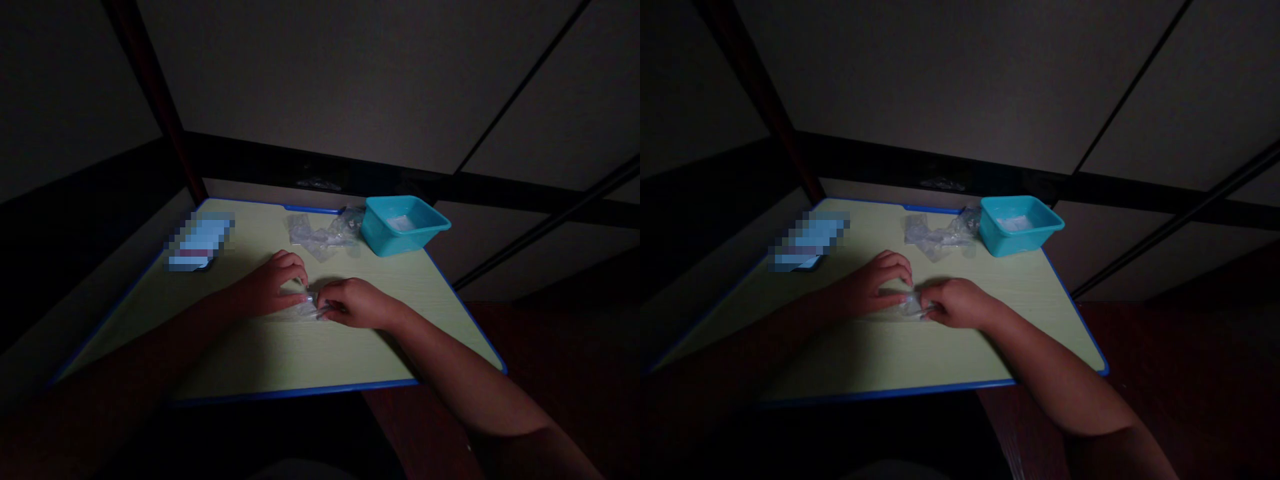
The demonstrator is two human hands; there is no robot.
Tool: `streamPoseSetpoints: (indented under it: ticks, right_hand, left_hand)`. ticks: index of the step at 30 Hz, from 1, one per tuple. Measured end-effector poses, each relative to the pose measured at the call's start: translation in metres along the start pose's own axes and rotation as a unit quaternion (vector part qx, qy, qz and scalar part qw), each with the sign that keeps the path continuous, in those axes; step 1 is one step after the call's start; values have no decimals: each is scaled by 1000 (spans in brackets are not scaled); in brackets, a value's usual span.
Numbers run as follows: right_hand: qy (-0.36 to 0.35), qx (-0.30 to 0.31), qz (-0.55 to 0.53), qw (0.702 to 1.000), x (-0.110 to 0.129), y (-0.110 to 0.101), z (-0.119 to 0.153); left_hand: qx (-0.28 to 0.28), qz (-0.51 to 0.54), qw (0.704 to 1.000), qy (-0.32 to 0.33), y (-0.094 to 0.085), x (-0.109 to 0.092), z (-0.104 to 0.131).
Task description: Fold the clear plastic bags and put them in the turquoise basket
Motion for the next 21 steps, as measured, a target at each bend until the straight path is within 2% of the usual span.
streamPoseSetpoints:
  ticks: [4, 9, 13, 21]
  right_hand:
    - [7, -3, 0, 1000, 1, -2, 1]
    - [-27, -8, -34, 999, 3, 0, 0]
    - [-51, -18, -56, 997, 5, -1, 0]
    - [-56, -13, -75, 996, 9, -4, -1]
  left_hand:
    - [31, -38, 999, 25, 9, 1, 4]
    - [53, -72, 995, 36, 20, -5, 5]
    - [54, -82, 994, 37, 22, -9, 5]
    - [75, -92, 993, 26, 23, -7, 7]
Point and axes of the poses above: each hand's wrist, its own z-axis away from the middle knuckle, its own y-axis out of the palm, x = y × z, the point moved 6 cm from there along -z, towards the middle knuckle, and after that the axes turned 1 degree about y, right-handed, at the moved point
